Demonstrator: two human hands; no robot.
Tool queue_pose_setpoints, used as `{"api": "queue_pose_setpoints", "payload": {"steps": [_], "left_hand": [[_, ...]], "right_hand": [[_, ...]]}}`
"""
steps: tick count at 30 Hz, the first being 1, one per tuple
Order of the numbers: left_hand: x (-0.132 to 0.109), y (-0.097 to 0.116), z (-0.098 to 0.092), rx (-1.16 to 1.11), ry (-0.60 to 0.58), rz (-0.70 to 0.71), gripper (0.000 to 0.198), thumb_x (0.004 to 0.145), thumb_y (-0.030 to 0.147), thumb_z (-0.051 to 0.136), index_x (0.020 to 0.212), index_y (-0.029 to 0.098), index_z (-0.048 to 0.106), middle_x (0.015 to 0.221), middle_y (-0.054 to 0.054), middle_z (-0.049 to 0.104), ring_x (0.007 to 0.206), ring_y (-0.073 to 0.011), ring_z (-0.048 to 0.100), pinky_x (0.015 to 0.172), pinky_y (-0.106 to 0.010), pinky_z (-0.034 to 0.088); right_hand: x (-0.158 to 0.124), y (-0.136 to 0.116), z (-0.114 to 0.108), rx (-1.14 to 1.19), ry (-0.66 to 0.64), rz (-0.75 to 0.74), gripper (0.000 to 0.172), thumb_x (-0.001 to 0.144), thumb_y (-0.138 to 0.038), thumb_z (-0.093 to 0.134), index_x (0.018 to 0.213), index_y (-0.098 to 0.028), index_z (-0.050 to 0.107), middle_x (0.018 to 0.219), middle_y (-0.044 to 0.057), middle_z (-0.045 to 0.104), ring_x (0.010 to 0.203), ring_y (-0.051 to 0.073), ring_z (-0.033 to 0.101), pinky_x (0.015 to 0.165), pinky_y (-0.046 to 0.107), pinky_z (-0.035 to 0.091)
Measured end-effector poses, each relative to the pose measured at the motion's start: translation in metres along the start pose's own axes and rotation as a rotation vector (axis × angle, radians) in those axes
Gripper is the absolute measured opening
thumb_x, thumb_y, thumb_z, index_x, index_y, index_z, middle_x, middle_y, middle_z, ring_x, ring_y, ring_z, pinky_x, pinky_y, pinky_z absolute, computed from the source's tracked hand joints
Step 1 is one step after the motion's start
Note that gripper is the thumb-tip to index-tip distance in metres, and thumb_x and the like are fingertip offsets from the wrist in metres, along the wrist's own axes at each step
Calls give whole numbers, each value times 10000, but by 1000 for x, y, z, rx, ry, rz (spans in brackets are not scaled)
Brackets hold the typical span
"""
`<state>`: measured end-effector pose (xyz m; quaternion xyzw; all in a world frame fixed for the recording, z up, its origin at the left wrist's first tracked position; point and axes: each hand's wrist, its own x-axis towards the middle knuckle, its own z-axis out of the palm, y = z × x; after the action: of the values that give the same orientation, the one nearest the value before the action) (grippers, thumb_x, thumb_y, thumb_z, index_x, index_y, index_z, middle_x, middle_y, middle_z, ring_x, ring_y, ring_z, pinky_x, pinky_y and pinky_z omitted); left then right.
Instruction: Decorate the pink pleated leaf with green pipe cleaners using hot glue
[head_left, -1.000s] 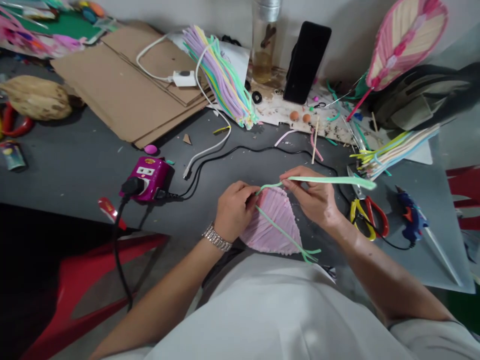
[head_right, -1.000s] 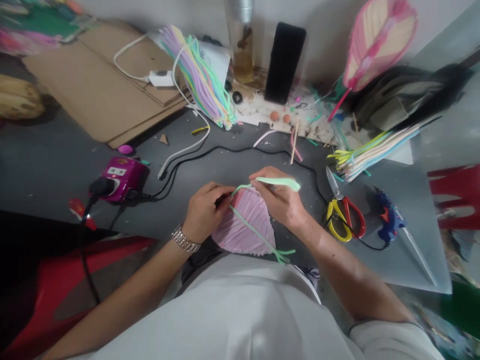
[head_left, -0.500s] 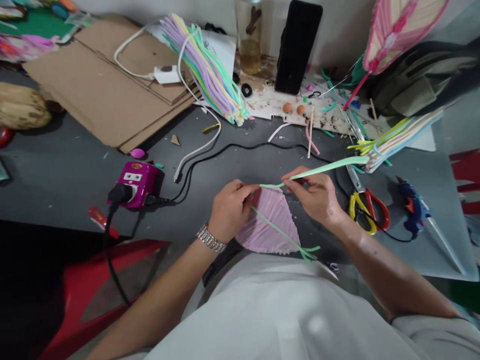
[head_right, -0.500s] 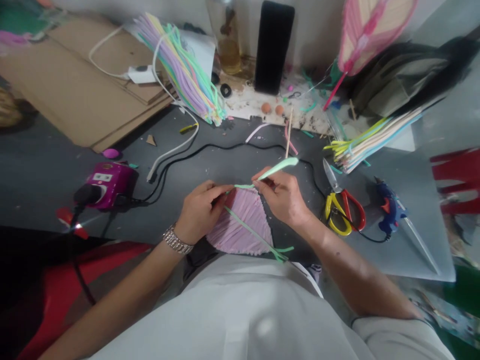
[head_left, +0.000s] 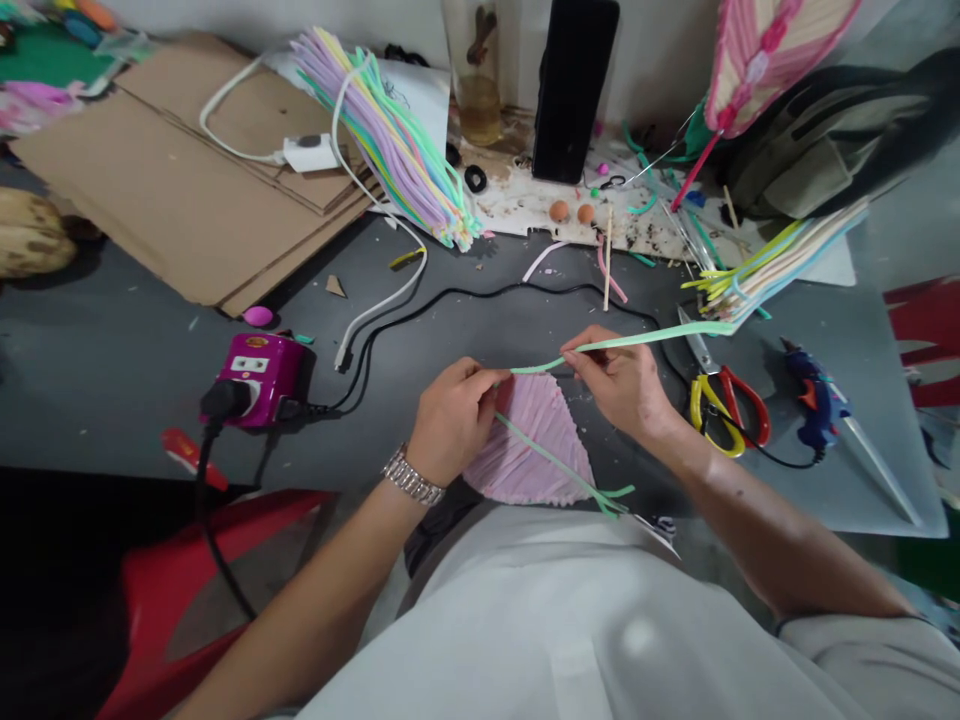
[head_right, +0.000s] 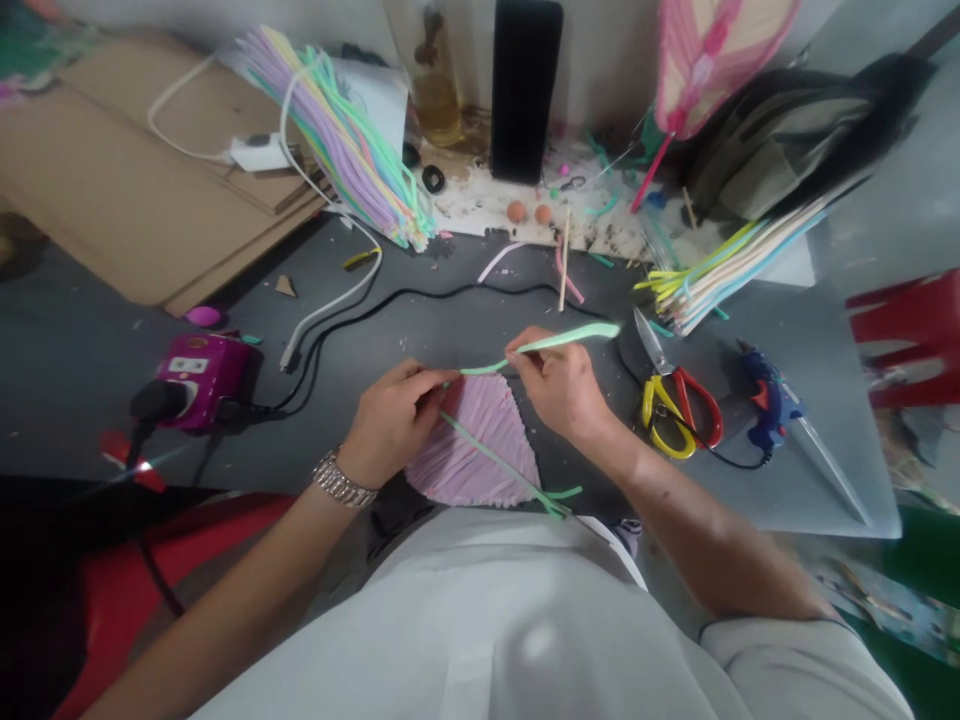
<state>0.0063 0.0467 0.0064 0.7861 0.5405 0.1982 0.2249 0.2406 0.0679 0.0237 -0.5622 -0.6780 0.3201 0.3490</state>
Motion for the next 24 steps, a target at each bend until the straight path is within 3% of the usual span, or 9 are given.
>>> {"api": "queue_pose_setpoints", "payload": {"steps": [6, 13, 20, 24], "left_hand": [[1, 2, -2, 10, -15, 1, 354, 889, 103, 491, 1116, 190, 749, 905, -63, 658, 836, -195, 633, 758, -308, 504], [1, 2, -3, -12, -26, 17, 323, 909, 123, 491, 1105, 178, 742, 909, -63, 649, 826, -192, 629, 763, -308, 501], [1, 2, -2, -3, -24, 10, 294, 925, 146, 502, 1088, 188, 743, 900, -61, 650, 829, -196, 624, 749, -307, 500], [1, 1, -2, -3, -33, 12, 314, 914, 130, 495, 1101, 181, 742, 899, -64, 644, 842, -201, 623, 756, -314, 499]], "right_hand": [[2, -2, 1, -175, -10, -146, 123, 926, -215, 587, 859, -210, 689, 834, 37, 712, 761, 175, 629, 716, 299, 451], [0, -6, -4, -352, -180, -243, 172, 935, -166, 550, 904, -190, 718, 906, 58, 715, 842, 182, 631, 786, 299, 423], [3, 2, 5, -621, -223, -379, 251, 951, -174, 497, 861, -193, 730, 909, 83, 664, 826, 199, 541, 735, 320, 336], [2, 3, 6, -643, -256, -390, 274, 958, -172, 469, 860, -190, 724, 917, 90, 644, 818, 201, 509, 725, 323, 322]]}}
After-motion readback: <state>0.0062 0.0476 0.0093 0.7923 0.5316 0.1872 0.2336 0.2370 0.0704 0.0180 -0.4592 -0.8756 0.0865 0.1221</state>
